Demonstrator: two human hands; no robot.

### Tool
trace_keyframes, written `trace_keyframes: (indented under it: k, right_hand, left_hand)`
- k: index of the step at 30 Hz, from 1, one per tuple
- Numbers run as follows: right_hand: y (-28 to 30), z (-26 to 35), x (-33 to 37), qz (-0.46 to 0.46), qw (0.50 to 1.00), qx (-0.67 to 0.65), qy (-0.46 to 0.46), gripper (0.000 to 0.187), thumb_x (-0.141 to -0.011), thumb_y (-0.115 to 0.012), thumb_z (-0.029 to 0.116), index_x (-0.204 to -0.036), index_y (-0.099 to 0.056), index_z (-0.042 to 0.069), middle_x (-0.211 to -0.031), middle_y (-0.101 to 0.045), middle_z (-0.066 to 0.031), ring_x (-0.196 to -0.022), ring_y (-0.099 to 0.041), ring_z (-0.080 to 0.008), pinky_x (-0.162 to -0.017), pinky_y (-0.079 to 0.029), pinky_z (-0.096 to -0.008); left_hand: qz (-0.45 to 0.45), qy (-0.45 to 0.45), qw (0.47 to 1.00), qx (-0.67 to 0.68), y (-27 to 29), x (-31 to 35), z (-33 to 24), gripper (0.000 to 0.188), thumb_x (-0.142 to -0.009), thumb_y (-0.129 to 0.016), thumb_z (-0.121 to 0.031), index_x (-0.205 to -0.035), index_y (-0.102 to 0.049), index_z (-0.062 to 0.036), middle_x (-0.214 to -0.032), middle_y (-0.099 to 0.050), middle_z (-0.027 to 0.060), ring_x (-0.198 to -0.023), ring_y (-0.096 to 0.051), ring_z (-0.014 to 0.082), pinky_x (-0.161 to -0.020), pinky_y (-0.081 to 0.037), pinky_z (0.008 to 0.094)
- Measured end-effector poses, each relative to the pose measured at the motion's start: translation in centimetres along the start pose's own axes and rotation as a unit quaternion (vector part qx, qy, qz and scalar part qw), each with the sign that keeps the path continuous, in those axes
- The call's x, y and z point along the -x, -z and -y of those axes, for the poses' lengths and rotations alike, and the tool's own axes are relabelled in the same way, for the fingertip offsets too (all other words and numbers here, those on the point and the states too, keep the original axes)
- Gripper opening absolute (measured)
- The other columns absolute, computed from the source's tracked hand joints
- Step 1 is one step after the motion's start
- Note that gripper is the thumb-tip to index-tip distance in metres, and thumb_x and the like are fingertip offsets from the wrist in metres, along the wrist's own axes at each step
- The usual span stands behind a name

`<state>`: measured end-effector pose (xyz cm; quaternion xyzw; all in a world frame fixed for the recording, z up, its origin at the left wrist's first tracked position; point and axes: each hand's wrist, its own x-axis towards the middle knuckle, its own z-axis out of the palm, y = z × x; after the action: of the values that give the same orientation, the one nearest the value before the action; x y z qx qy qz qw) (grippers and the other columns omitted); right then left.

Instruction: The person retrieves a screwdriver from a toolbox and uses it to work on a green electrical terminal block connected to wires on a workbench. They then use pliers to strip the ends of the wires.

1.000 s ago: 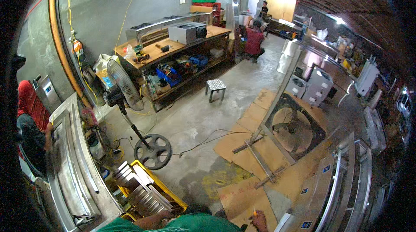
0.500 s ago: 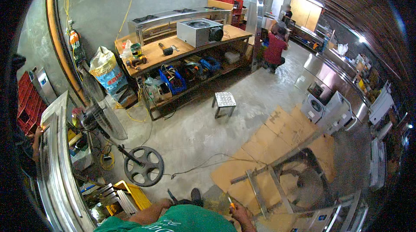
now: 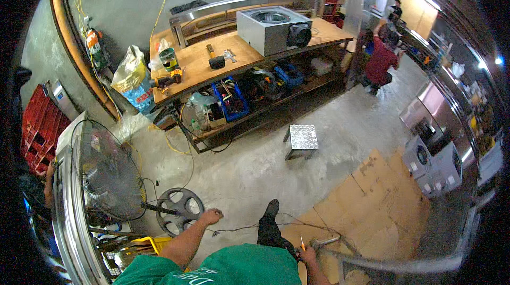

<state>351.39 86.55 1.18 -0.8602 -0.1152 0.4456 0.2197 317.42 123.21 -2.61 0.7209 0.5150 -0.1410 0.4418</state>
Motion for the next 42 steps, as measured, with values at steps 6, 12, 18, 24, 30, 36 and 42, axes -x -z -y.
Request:
trace_keyframes:
  k: [6,12,18,24,30,36,42]
  right_hand:
    - [11.5,-4.0,-15.1,-0.049,0.977,0.202,0.054,0.029,-0.085,-0.068,0.021,-0.105,-0.061,0.002,-0.078,-0.067,-0.0125,-0.059,-0.065,-0.0213,-0.052,-0.053,-0.0348]
    - [23.6,18.1,-18.8,-0.042,0.999,-0.031,-0.007,0.014,-0.089,-0.061,0.014,-0.099,-0.056,0.006,-0.069,-0.062,-0.0088,-0.051,-0.058,-0.0187,-0.044,-0.047,-0.033]
    - [23.7,29.4,-24.7,-0.049,0.998,-0.048,0.016,0.018,-0.091,-0.06,0.016,-0.102,-0.054,0.003,-0.069,-0.062,-0.0088,-0.052,-0.059,-0.0177,-0.045,-0.047,-0.0327]
    - [18.2,29.7,-29.4,0.077,0.997,0.015,-0.018,0.016,-0.092,-0.06,0.019,-0.098,-0.055,0.005,-0.071,-0.064,-0.0095,-0.051,-0.06,-0.0202,-0.046,-0.049,-0.0341]
    - [13.3,33.5,-32.5,0.05,0.973,-0.146,-0.169,0.016,-0.094,-0.055,0.021,-0.102,-0.058,0.006,-0.078,-0.064,-0.0131,-0.065,-0.065,-0.025,-0.053,-0.053,-0.0405]
    - [5.4,32.3,-40.4,0.24,0.848,-0.433,-0.191,0.042,-0.099,-0.046,0.039,-0.116,-0.062,0.005,-0.103,-0.068,-0.0119,-0.086,-0.066,-0.0265,-0.077,-0.054,-0.041]
    - [5.7,40.3,-41.8,0.253,0.866,-0.401,-0.157,0.038,-0.09,-0.061,0.031,-0.115,-0.06,0.003,-0.101,-0.069,-0.0106,-0.083,-0.066,-0.0248,-0.078,-0.053,-0.0366]
  left_hand:
    - [0.08,0.144,0.986,-0.022,-0.5,-1.0,-13.2,0.079,-0.082,-0.06,-0.06,-0.136,-0.05,-0.0035,-0.137,-0.052,0.0192,-0.129,-0.048,0.0344,-0.107,-0.039,0.0437]
    - [0.145,0.117,0.979,-0.087,2.4,-13.2,-14.7,0.065,-0.086,-0.058,-0.054,-0.128,-0.057,-0.0052,-0.133,-0.055,0.0183,-0.123,-0.053,0.0334,-0.102,-0.045,0.0443]
    - [0.093,0.074,0.991,-0.055,4.5,-19.0,-20.4,0.051,-0.091,-0.055,-0.047,-0.126,-0.06,-0.0096,-0.13,-0.058,0.0156,-0.122,-0.054,0.0312,-0.1,-0.045,0.0464]
    - [0.14,0.022,0.984,-0.11,13.5,-26.9,-24.3,0.048,-0.091,-0.054,-0.048,-0.115,-0.067,-0.0075,-0.121,-0.064,0.0162,-0.114,-0.06,0.0323,-0.097,-0.047,0.0455]
    - [0.21,0.031,0.957,-0.199,18.9,-31.3,-25.1,0.04,-0.09,-0.053,-0.036,-0.11,-0.069,-0.0065,-0.115,-0.066,0.016,-0.109,-0.062,0.0342,-0.093,-0.05,0.0464]
    - [0.115,-0.024,0.986,-0.119,25.4,-32.5,-24.2,0.036,-0.084,-0.054,-0.036,-0.104,-0.07,-0.0119,-0.106,-0.068,0.0168,-0.099,-0.064,0.036,-0.087,-0.05,0.0476]
    - [0.025,0.053,0.993,-0.105,33.2,-32.6,-23.6,0.037,-0.083,-0.06,-0.039,-0.104,-0.071,-0.0102,-0.106,-0.069,0.0166,-0.101,-0.064,0.0342,-0.088,-0.05,0.0434]
